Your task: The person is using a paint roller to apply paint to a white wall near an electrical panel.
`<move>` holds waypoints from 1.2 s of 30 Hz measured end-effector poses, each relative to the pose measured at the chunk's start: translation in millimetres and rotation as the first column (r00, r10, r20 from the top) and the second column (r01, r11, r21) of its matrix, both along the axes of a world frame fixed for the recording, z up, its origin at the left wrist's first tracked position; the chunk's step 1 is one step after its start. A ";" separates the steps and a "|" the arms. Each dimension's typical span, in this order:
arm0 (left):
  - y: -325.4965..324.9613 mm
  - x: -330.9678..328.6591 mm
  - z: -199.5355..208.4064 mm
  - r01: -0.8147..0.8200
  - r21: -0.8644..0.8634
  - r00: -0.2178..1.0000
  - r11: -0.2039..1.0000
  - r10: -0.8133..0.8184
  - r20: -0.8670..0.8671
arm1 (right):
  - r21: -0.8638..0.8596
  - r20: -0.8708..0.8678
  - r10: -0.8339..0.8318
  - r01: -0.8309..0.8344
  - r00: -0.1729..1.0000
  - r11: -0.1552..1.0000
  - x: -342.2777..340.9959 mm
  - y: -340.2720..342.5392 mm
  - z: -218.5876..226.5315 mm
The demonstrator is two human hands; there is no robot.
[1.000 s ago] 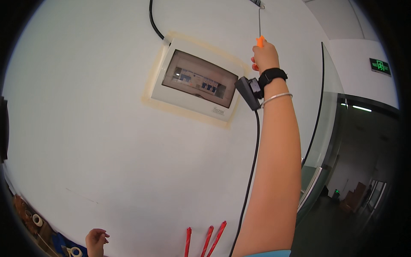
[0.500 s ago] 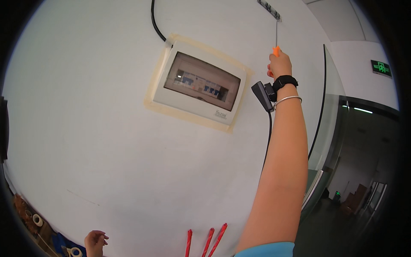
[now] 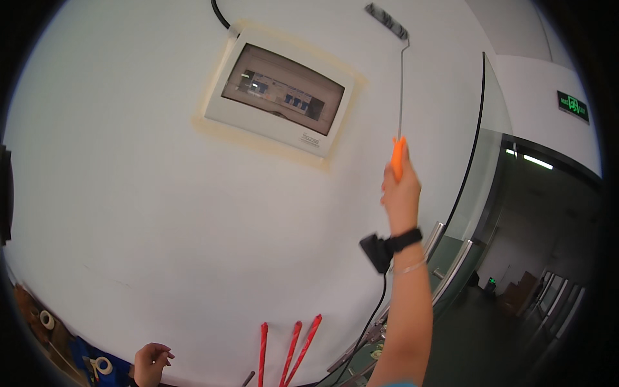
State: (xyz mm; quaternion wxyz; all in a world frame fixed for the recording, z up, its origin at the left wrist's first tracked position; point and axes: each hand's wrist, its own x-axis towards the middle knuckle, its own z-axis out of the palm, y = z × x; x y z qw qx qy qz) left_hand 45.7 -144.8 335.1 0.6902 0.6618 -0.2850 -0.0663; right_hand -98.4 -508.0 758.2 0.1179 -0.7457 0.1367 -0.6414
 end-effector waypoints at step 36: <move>1.5 1.4 -6.9 0.042 -0.013 0.999 0.999 -0.041 0.026 | -0.019 -0.160 -0.069 0.067 0.985 0.998 -23.5 103.7 -141.7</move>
